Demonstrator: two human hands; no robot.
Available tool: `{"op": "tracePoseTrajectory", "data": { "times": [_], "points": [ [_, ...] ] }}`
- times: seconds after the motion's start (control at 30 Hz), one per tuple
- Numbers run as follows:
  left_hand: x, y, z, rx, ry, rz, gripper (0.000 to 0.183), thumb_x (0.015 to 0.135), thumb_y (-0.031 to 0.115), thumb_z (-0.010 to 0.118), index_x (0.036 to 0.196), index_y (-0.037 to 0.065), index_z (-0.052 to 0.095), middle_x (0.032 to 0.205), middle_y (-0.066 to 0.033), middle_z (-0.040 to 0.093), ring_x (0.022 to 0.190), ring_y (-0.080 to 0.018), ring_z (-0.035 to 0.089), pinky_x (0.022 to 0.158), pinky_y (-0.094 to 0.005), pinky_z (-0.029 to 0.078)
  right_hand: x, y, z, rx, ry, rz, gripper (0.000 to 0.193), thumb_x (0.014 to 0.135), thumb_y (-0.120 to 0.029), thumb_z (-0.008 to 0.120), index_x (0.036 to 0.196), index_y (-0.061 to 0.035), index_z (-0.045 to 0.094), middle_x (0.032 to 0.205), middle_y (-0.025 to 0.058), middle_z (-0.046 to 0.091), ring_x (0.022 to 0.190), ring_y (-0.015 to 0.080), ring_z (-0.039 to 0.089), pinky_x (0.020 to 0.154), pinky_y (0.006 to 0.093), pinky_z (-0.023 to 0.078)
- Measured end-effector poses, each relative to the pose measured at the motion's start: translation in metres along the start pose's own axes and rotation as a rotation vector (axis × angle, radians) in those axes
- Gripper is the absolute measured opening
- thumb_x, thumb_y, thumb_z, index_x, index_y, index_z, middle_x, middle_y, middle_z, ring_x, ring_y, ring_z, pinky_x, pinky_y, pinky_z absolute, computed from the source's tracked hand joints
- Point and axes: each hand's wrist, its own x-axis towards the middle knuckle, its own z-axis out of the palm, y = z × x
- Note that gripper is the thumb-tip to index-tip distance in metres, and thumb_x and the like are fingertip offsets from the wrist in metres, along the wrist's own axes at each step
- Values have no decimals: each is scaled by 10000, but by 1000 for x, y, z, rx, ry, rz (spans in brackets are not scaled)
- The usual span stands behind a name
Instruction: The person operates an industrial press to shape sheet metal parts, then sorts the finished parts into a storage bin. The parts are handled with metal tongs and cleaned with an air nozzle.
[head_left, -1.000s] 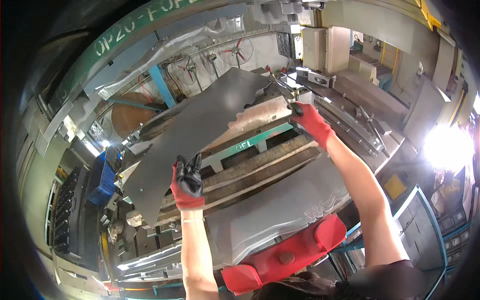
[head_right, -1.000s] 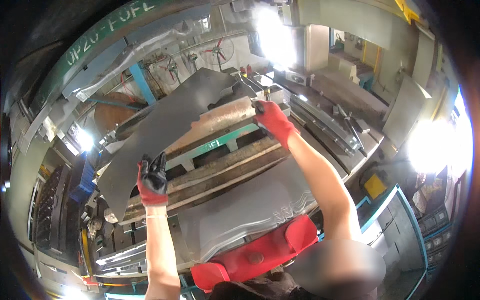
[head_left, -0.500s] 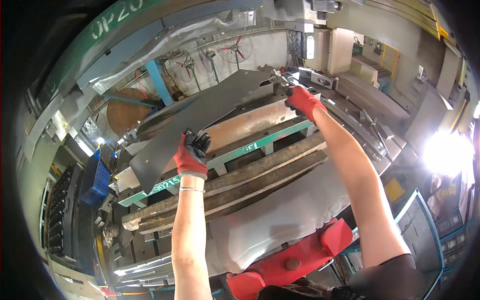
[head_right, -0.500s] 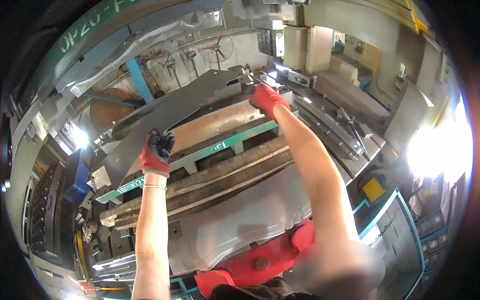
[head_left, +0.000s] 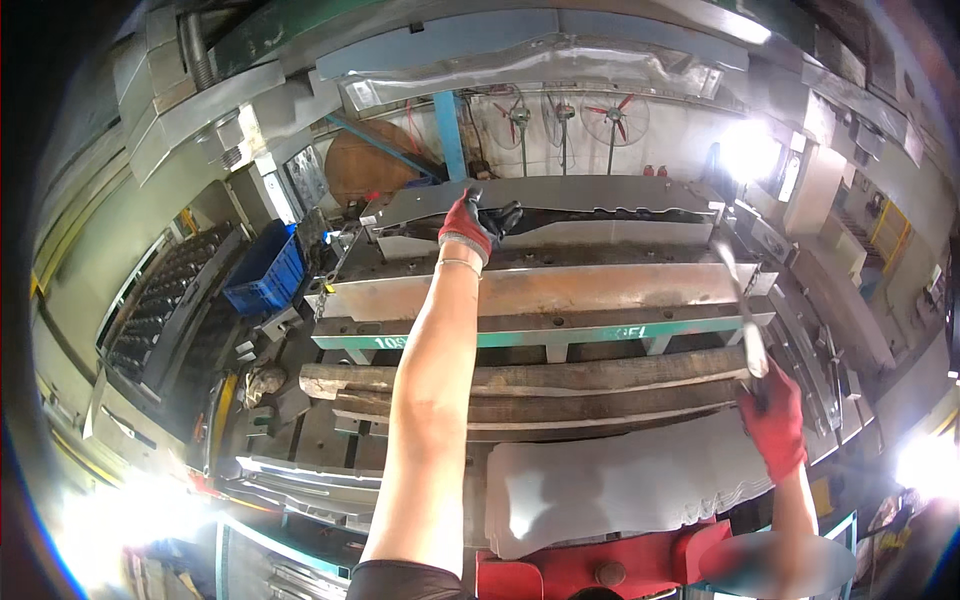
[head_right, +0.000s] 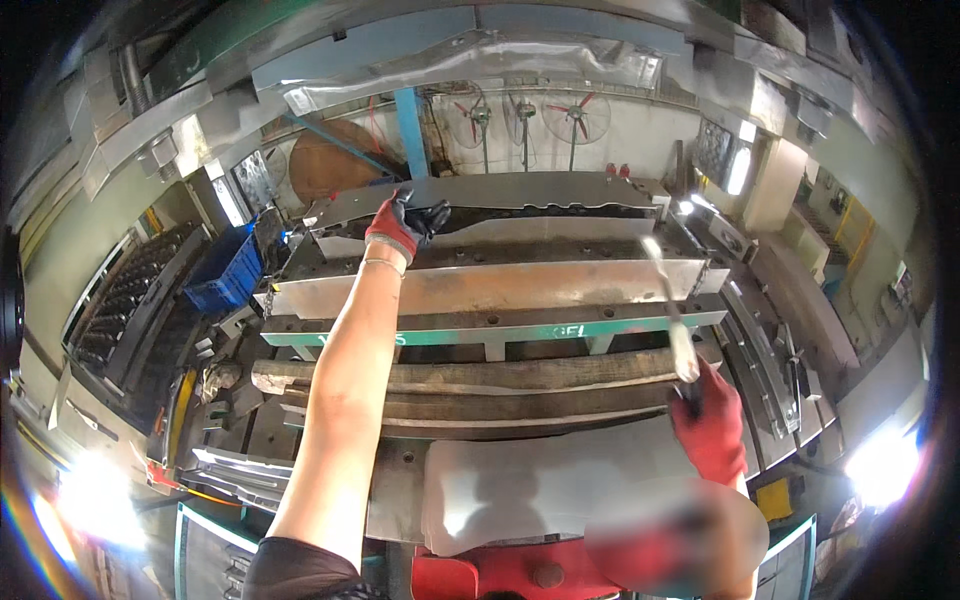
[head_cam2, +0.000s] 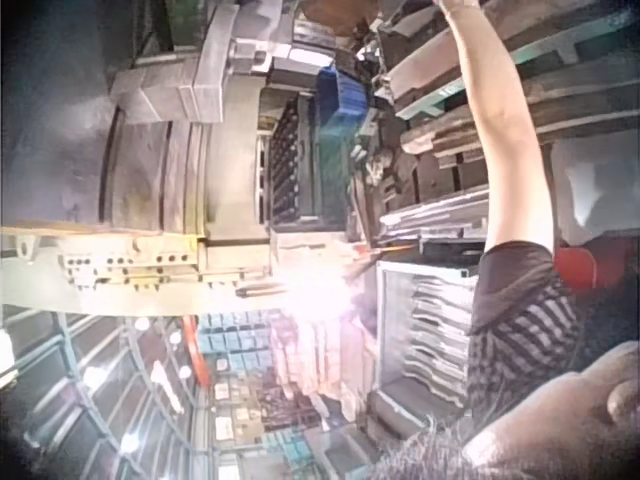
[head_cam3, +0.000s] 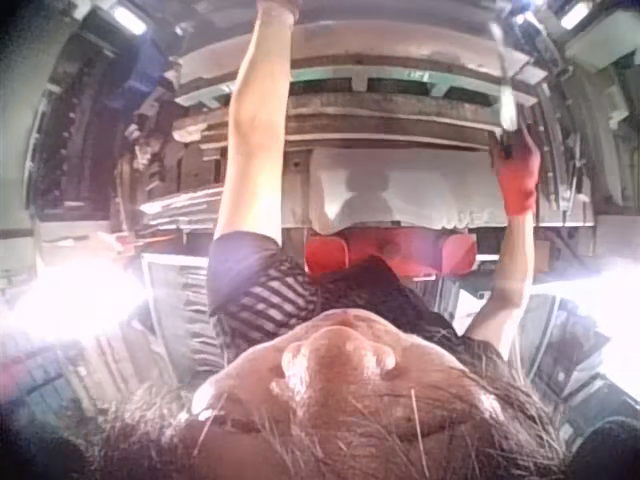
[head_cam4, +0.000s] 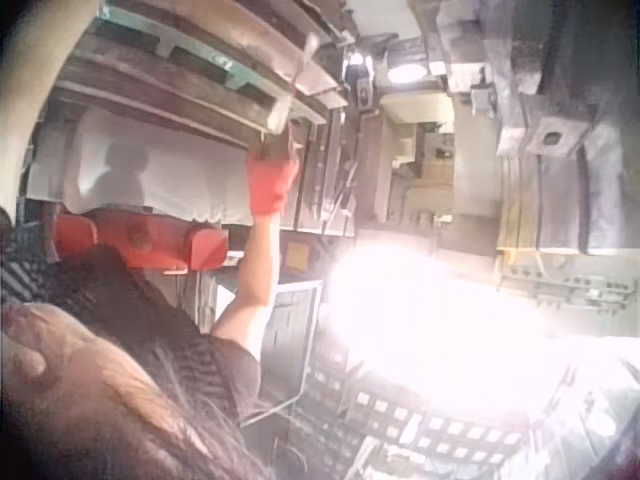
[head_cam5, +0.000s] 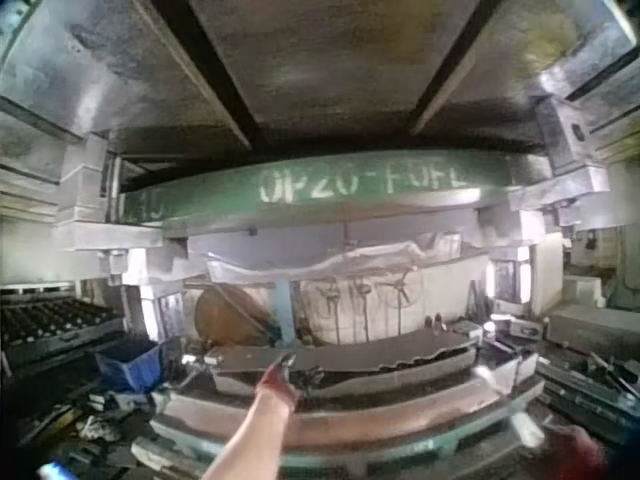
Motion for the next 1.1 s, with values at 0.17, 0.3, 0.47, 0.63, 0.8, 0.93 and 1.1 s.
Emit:
{"op": "tracePoseTrajectory", "data": {
  "times": [0.17,0.3,0.47,0.63,0.8,0.93,1.1],
  "points": [
    [47,1,-5,-145,-55,-90,356,907,324,421,1123,59,521,1134,-207,562,956,-427,574,822,-595,462,-96,69,-48,73,-8,830,445,716,-31,619,1142,33,509,875,107,593,840,186,569,770,300,449],
    [31,12,-25,-148,-54,-31,378,906,341,415,1152,73,516,1146,-198,564,983,-426,565,823,-601,458,-133,84,-79,232,-195,823,437,750,-34,604,1165,43,494,926,80,587,875,140,532,802,277,432],
    [-151,-13,4,217,-78,157,450,935,363,419,1268,59,415,1191,-210,517,1025,-382,544,905,-505,439,-258,108,-75,219,92,905,457,735,-9,607,1173,51,491,970,93,582,877,151,530,806,277,422],
    [-360,-70,-102,704,441,589,381,918,194,485,1264,39,444,1154,-127,567,1006,-219,577,881,-359,443,-418,125,-46,332,83,1336,271,719,-63,658,970,-4,577,788,44,586,682,155,543,632,296,451],
    [-551,-138,-275,1525,887,425,447,793,124,632,1190,-37,506,1132,-159,565,1031,-209,529,880,-309,432,-423,108,-21,896,9,1719,241,767,-288,677,784,-67,582,544,10,502,415,117,467,372,275,352],
    [-594,-248,-391,945,439,-89,346,790,187,634,1099,40,581,995,-92,638,870,-198,606,768,-329,485,-430,119,7,834,-237,1562,279,740,-200,690,914,11,632,775,67,640,602,159,579,528,314,464],
    [-572,-268,-390,1363,100,-72,432,816,297,602,1182,76,535,1148,-98,587,1040,-194,568,861,-330,463,-439,126,19,875,-295,1428,251,726,-152,655,889,37,635,782,92,651,610,159,578,553,329,457]
  ]
}}
